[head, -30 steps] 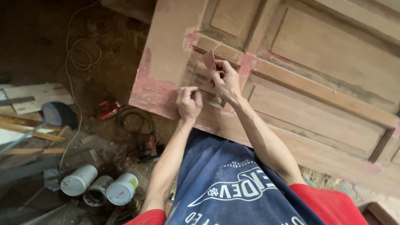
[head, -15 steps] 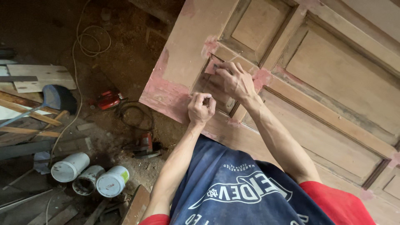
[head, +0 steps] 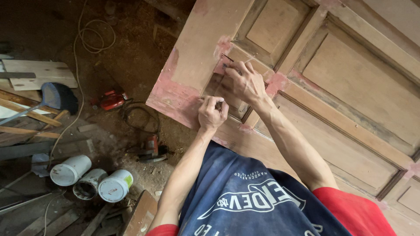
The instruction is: The person applies pink wood filler to the joints and grooves of a wooden door using a small putty knife and a wooden block. They repeatedly scoop filler from the block and spread it into the seams, then smooth the surface with the tool.
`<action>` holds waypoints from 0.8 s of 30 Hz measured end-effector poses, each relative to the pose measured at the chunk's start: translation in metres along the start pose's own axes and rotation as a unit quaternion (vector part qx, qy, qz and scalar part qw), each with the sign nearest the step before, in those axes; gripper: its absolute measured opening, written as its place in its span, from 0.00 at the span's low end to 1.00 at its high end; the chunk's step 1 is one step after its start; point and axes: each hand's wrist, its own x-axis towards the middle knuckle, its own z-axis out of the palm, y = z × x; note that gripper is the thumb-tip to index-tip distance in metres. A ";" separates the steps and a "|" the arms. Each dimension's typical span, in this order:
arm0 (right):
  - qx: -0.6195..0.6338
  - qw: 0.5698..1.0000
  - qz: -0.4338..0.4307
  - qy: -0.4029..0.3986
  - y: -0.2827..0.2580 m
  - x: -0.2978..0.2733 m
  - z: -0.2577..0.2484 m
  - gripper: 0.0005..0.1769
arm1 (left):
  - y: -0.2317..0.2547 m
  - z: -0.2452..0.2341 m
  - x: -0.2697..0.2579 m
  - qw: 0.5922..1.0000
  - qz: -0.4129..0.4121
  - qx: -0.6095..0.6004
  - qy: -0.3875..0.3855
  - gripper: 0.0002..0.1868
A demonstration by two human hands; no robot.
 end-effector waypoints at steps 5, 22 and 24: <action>0.008 1.000 -0.002 0.012 -0.004 0.001 -0.003 0.18 | 0.001 -0.002 0.001 1.000 0.004 0.008 -0.002 0.05; 0.027 0.999 0.028 0.020 -0.005 -0.009 0.003 0.21 | 0.003 -0.002 0.002 1.000 0.003 0.011 -0.007 0.06; 0.034 0.999 0.024 0.022 -0.003 -0.011 0.003 0.21 | 0.003 -0.002 0.002 1.000 -0.004 0.014 -0.011 0.06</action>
